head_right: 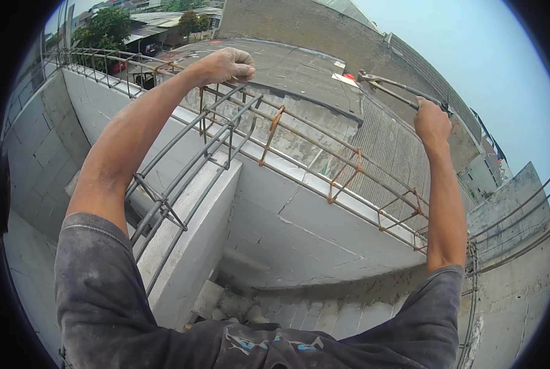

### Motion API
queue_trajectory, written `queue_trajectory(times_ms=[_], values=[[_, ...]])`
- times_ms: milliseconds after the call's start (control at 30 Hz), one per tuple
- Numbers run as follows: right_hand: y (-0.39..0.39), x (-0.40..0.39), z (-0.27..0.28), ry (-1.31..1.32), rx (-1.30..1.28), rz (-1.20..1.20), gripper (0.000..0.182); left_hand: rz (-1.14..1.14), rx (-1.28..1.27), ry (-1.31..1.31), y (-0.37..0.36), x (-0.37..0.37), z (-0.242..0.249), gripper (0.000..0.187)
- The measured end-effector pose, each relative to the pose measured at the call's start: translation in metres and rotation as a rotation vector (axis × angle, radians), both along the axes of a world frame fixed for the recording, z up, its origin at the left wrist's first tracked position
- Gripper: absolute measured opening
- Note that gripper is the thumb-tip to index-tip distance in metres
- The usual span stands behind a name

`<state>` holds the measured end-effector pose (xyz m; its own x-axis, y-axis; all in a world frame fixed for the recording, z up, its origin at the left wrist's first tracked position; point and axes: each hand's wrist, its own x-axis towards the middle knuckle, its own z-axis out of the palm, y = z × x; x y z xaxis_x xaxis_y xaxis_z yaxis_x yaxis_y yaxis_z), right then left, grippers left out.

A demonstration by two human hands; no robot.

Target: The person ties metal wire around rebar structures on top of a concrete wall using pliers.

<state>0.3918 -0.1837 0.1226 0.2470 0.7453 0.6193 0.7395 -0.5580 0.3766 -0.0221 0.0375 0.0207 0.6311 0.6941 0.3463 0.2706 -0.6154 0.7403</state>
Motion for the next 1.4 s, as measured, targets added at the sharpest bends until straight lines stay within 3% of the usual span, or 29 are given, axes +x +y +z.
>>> queue_trajectory(times_ms=[67,167,267,367,467,567,767,900,1000,1033,1200,1300,1400], values=[[-0.020,0.039,-0.006,-0.078,0.142,0.029,0.040,0.040,0.069,0.022,-0.004,0.004,0.002,0.018],[-0.058,0.058,0.002,0.716,0.354,0.268,0.039,0.162,0.150,0.071,0.002,0.008,-0.003,0.020],[-0.106,0.030,-0.003,1.306,0.617,0.511,0.044,0.243,0.156,0.121,0.003,0.009,-0.005,0.021],[-0.148,0.015,-0.001,1.320,0.868,0.766,0.047,0.155,0.052,0.031,0.000,0.013,-0.003,0.021],[-0.187,0.000,-0.013,1.304,0.730,0.896,0.047,0.066,-0.012,0.023,-0.006,0.010,0.007,0.020],[-0.213,-0.008,-0.033,1.317,0.660,0.663,0.047,0.026,-0.128,-0.015,-0.002,0.008,0.005,0.018],[-0.244,-0.015,-0.088,1.744,0.554,0.491,0.033,0.043,-0.144,0.018,0.010,0.004,0.005,0.019],[-0.266,-0.051,-0.160,2.172,0.331,0.310,0.029,0.228,0.045,0.143,0.018,-0.003,-0.005,0.021],[-0.281,-0.088,-0.219,2.430,0.130,0.038,0.031,0.304,0.431,0.381,0.004,0.000,0.008,0.022],[-0.287,-0.095,-0.240,2.479,0.067,-0.024,0.033,0.311,0.432,0.354,0.004,0.003,0.007,0.022],[-0.313,-0.116,-0.311,2.506,-0.006,-0.173,0.032,0.207,0.347,0.325,-0.020,0.021,0.023,0.023],[-0.320,-0.118,-0.327,2.516,0.012,-0.238,0.032,-0.043,0.147,0.306,-0.027,0.027,0.018,0.021],[-0.324,-0.118,-0.332,2.525,0.036,-0.249,0.034,-0.018,0.117,0.284,-0.017,0.010,0.028,0.021]])
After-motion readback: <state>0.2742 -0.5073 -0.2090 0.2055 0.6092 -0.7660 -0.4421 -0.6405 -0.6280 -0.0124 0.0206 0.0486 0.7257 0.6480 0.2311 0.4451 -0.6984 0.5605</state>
